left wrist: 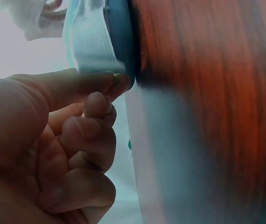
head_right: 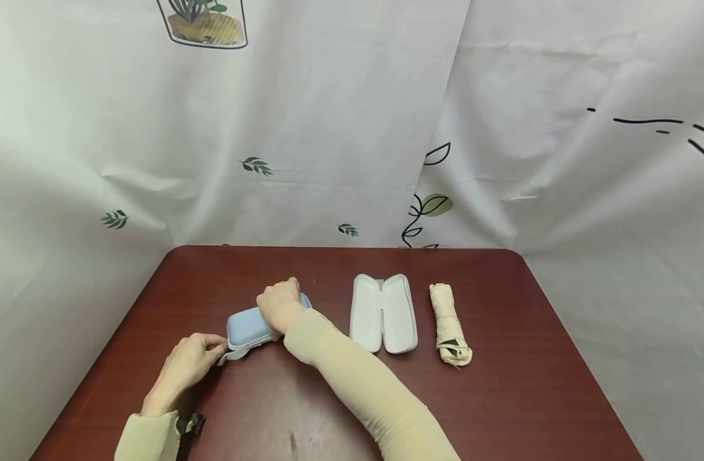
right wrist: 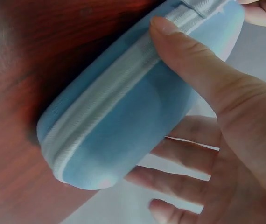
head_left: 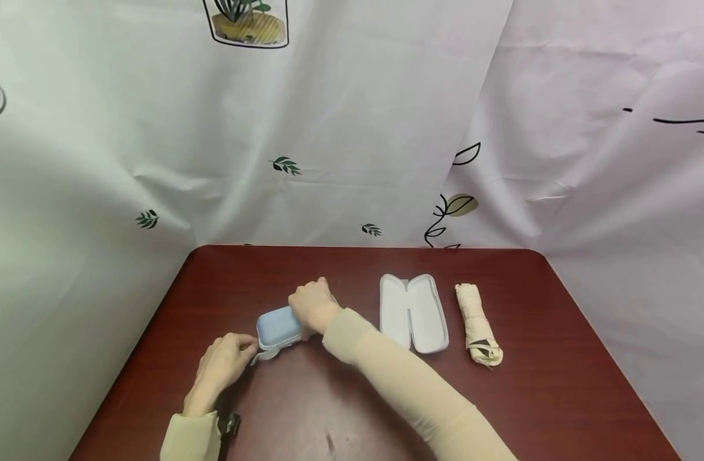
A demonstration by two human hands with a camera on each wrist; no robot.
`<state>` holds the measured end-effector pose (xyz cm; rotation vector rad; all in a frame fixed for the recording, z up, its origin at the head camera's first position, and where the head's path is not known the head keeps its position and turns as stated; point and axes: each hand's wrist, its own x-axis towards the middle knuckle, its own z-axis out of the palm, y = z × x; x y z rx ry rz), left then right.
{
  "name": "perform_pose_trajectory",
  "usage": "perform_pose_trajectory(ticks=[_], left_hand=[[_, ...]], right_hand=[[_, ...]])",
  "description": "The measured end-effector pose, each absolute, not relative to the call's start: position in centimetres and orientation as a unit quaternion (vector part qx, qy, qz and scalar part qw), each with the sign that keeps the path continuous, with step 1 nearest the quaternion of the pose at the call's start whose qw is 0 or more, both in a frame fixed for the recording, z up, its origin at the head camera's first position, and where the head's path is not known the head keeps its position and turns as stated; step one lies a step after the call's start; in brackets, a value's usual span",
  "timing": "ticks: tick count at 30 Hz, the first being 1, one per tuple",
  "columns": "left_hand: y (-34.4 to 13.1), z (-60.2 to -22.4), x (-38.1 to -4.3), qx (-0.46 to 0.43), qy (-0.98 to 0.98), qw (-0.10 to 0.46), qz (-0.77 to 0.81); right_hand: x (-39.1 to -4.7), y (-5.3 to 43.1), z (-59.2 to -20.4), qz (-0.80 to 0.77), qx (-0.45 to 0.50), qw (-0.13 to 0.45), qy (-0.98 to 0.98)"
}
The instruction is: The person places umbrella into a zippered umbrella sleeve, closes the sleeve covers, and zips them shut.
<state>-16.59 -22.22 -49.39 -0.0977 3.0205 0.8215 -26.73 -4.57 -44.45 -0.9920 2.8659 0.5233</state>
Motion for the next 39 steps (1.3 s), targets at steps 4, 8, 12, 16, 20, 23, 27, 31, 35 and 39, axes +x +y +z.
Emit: perform_pose_trajectory(ticks=[4,8,12,16,20,23,27,31,35,39], left_hand=[[-22.3,-49.3,-17.0,-0.029,0.964,-0.001,0.264],[-22.4,-49.2,-17.5,-0.024,0.967,-0.003,0.255],[-22.5,-49.0,-17.7,-0.022,0.967,-0.007,0.252],[-22.5,-48.9,-18.1,-0.025,0.967,-0.010,0.252],[-22.3,-48.9,-18.6,-0.028,0.968,-0.004,0.248],[-22.0,-49.0,-18.9,-0.029,0.970,-0.006,0.243],[-21.7,-49.1,-19.0,-0.031,0.972,-0.015,0.231],[-21.4,-49.1,-18.8,-0.029,0.975,-0.017,0.221],[-21.3,-49.0,-18.5,-0.031,0.975,-0.021,0.220],[-21.2,-49.0,-18.1,-0.031,0.976,-0.028,0.212]], right_hand=[[-26.7,-4.3,-44.6,0.152,-0.306,0.029,0.939],[-26.6,-4.4,-44.8,0.148,-0.283,0.029,0.947],[-26.5,-4.4,-45.1,0.144,-0.262,0.032,0.954],[-26.5,-4.6,-45.1,0.131,-0.244,0.030,0.960],[-26.4,-4.7,-45.2,0.123,-0.231,0.030,0.965],[-26.4,-4.8,-45.3,0.120,-0.222,0.032,0.967],[-26.3,-4.8,-45.5,0.117,-0.213,0.034,0.969],[-26.2,-4.6,-45.4,0.117,-0.211,0.034,0.970],[-25.9,-4.4,-45.3,0.115,-0.215,0.031,0.969],[-25.9,-4.2,-45.4,0.109,-0.221,0.027,0.969]])
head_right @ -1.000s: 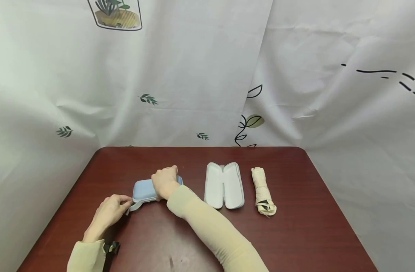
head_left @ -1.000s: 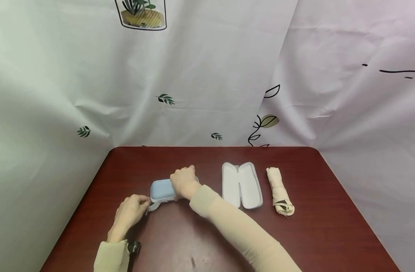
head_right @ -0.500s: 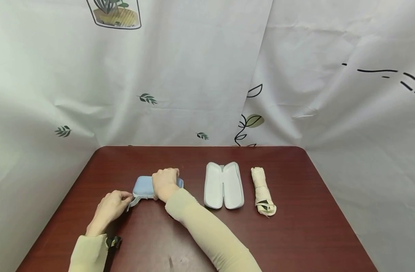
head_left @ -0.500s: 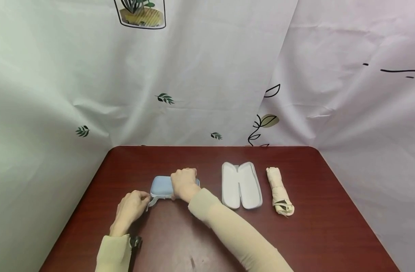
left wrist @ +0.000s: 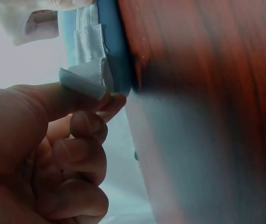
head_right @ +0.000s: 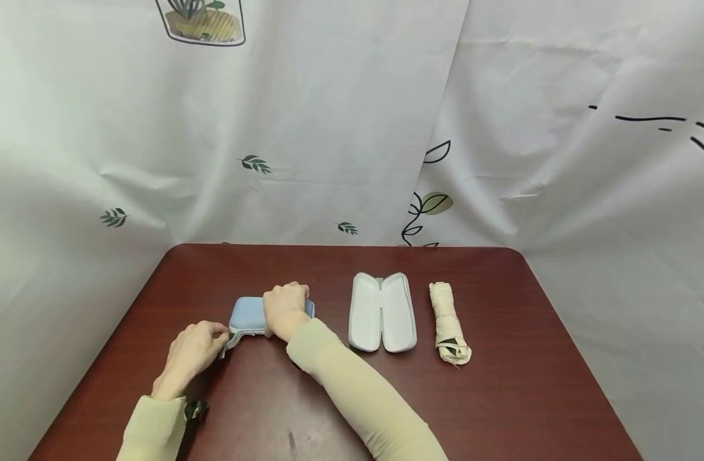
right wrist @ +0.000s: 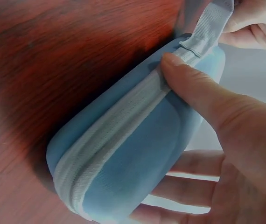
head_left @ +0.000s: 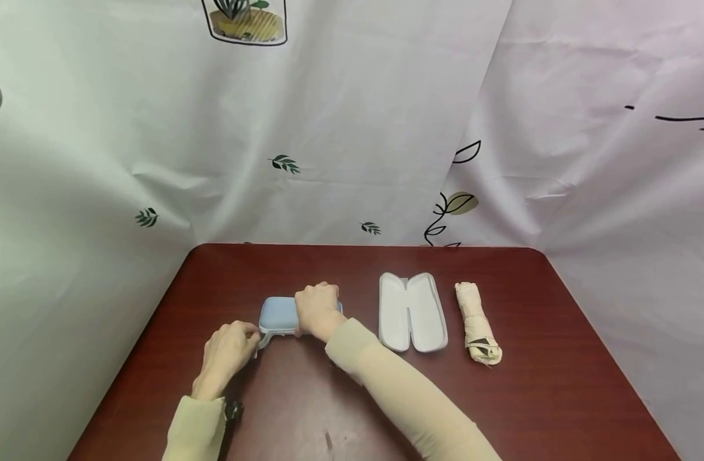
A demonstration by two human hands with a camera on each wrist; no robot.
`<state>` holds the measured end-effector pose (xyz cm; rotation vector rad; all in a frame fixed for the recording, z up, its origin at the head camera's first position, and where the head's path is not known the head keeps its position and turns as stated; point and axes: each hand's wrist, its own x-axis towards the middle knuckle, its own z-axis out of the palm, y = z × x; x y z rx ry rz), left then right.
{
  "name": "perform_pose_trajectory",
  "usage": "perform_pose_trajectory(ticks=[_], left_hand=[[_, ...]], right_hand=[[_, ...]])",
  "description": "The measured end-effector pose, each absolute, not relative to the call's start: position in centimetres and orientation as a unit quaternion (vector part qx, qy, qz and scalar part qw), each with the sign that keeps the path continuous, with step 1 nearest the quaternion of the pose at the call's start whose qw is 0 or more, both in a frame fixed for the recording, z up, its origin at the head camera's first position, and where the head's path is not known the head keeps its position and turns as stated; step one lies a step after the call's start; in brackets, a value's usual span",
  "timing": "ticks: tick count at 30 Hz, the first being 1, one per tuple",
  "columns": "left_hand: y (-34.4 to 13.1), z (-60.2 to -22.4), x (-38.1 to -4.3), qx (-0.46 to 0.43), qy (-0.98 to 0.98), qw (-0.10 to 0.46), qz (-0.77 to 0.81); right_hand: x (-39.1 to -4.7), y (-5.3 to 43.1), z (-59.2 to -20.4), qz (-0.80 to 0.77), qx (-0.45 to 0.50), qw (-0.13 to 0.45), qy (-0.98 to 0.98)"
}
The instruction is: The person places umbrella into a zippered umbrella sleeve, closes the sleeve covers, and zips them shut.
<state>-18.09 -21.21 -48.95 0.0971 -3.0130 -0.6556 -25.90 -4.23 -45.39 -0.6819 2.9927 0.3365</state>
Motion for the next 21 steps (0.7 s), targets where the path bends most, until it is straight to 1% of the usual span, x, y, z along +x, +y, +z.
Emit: perform_pose_trajectory(ticks=[5,11,21], left_hand=[[-21.1,-48.9,-17.7,0.021,-0.978,0.021,-0.208],[-20.9,-48.9,-17.8,0.018,-0.979,0.040,-0.197],[-20.3,-48.8,-16.9,0.007,-0.978,0.041,-0.205]], right_hand=[[-25.9,-4.1,-45.5,0.105,-0.226,0.029,0.968],[-26.2,-3.9,-45.5,0.097,-0.228,0.029,0.968],[-26.2,-4.0,-45.6,0.090,-0.240,0.026,0.966]])
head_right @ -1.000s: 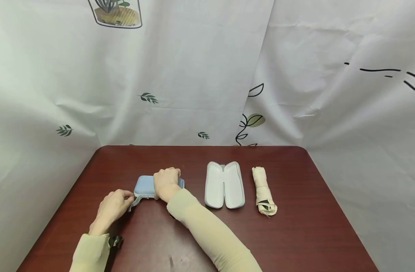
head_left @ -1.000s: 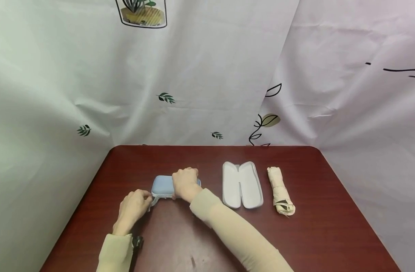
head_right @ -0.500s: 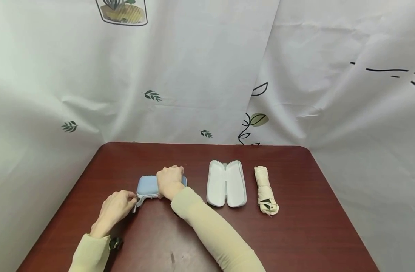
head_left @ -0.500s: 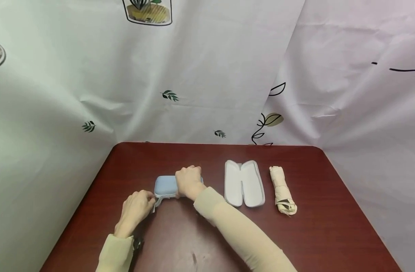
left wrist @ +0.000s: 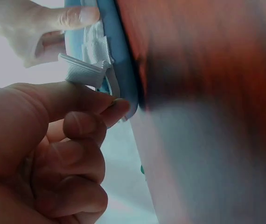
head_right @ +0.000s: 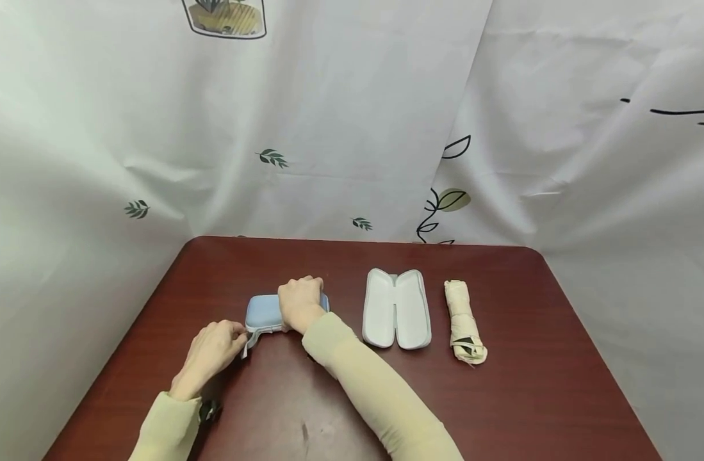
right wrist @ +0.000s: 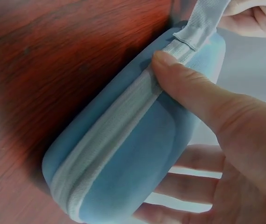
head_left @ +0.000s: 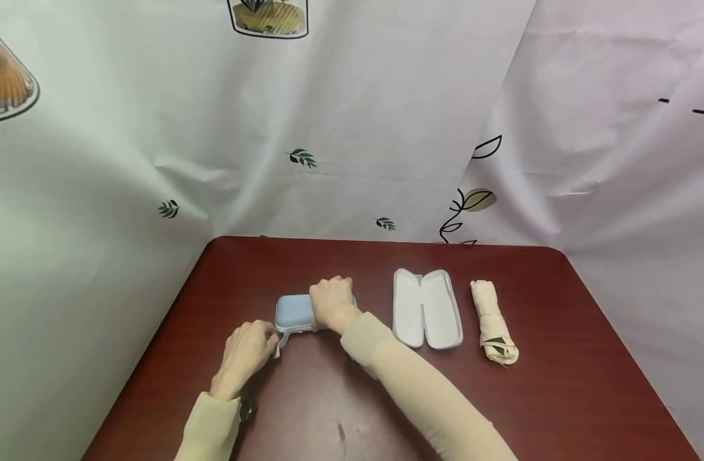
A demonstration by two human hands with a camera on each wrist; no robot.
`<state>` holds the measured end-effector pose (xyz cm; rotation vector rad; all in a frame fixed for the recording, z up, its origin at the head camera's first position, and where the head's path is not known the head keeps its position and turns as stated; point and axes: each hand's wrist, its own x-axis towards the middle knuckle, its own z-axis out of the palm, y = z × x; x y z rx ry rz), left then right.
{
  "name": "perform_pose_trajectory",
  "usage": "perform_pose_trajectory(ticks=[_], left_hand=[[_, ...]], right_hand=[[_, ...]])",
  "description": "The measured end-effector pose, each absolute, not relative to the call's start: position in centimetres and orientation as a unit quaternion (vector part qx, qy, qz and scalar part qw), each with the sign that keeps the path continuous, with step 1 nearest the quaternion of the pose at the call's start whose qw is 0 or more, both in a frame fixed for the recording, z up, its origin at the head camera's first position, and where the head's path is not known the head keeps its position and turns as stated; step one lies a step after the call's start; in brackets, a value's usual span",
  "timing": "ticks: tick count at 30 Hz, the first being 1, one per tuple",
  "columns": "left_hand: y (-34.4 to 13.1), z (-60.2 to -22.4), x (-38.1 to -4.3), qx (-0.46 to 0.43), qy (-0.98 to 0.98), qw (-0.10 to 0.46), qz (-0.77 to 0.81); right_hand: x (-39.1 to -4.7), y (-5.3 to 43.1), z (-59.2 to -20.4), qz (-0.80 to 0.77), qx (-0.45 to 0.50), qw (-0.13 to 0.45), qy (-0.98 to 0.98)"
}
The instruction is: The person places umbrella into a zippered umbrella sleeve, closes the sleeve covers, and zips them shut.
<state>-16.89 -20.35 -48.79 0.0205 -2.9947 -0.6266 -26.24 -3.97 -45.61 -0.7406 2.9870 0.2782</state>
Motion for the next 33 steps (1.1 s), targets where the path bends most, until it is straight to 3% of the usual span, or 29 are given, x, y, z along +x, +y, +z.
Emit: perform_pose_trajectory(ticks=[11,21,33], left_hand=[[-21.3,-49.1,-17.1,0.031,-0.981,0.053,-0.186],[-20.8,-49.3,-18.1,0.008,-0.977,0.158,-0.141],[-20.4,-48.9,-17.8,-0.012,-0.982,0.113,-0.148]], right_hand=[[-25.9,-4.1,-45.7,0.093,-0.242,0.036,0.965],[-26.1,-3.6,-46.0,0.091,-0.243,0.023,0.965],[-25.7,-3.6,-46.3,0.071,-0.219,0.005,0.973]])
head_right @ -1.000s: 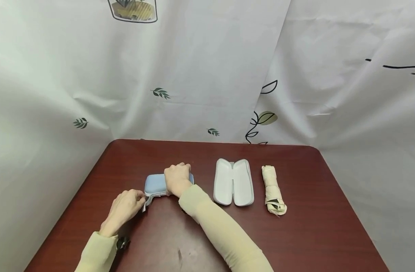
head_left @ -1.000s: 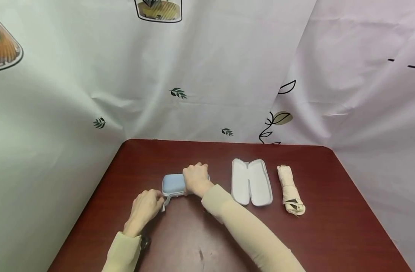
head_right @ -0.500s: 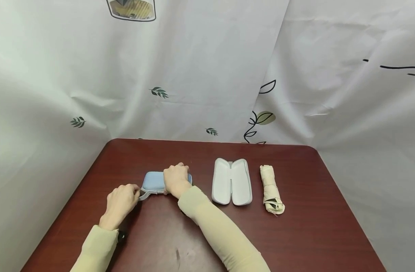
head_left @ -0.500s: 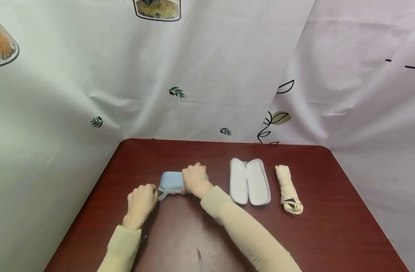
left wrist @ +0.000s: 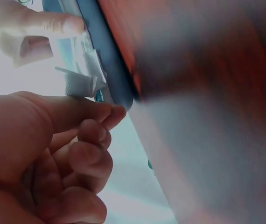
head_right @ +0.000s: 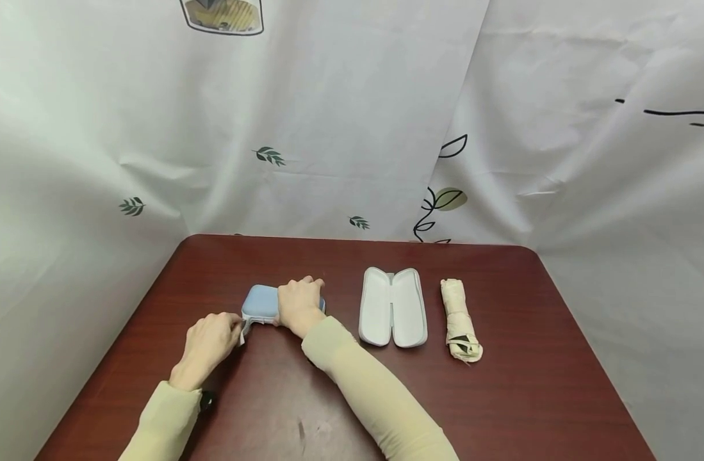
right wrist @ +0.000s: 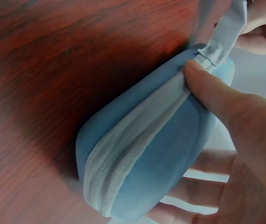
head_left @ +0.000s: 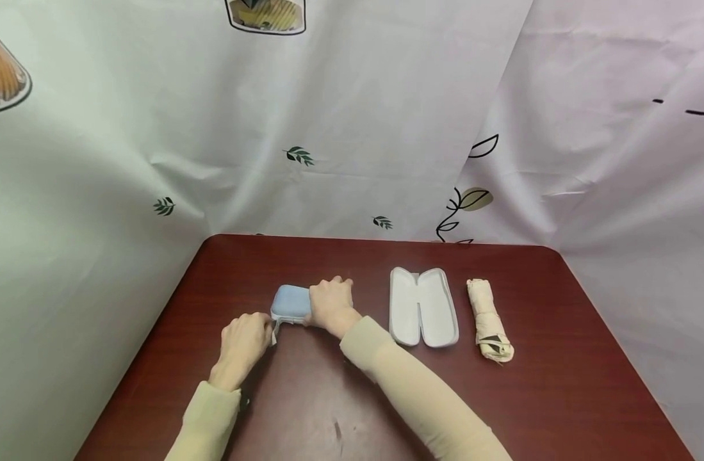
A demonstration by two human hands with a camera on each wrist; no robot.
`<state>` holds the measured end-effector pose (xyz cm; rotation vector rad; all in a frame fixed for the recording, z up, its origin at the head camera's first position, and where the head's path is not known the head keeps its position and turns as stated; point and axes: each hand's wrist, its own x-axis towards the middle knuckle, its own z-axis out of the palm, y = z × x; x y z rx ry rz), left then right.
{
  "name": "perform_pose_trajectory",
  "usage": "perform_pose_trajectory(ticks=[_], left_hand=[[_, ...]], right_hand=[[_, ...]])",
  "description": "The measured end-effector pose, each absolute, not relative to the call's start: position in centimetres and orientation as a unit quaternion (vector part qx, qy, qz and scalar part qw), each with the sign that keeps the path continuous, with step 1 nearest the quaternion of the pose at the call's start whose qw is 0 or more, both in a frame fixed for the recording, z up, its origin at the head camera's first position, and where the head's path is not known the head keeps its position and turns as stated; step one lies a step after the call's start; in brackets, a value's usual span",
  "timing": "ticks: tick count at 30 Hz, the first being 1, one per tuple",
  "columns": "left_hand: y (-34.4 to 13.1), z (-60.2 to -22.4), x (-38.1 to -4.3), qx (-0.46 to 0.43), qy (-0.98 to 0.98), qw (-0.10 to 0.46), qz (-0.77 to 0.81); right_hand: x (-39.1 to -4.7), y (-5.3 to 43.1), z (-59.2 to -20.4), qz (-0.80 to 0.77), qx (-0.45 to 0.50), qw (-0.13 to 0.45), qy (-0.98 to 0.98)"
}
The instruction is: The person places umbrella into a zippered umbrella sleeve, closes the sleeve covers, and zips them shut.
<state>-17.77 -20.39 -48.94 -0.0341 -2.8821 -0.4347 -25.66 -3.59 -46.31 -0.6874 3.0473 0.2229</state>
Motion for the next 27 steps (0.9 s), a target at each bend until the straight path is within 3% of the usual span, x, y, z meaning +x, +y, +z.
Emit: perform_pose_trajectory(ticks=[16,27], left_hand=[[-19.9,-49.2,-18.1,-0.027,-0.979,0.123,-0.160],[-20.5,-49.6,-19.3,-0.002,-0.978,0.084,-0.190]], right_hand=[[-25.2,-4.1,-46.6,0.068,-0.198,-0.018,0.978],[-24.8,-3.7,-47.0,0.055,-0.198,-0.008,0.979]])
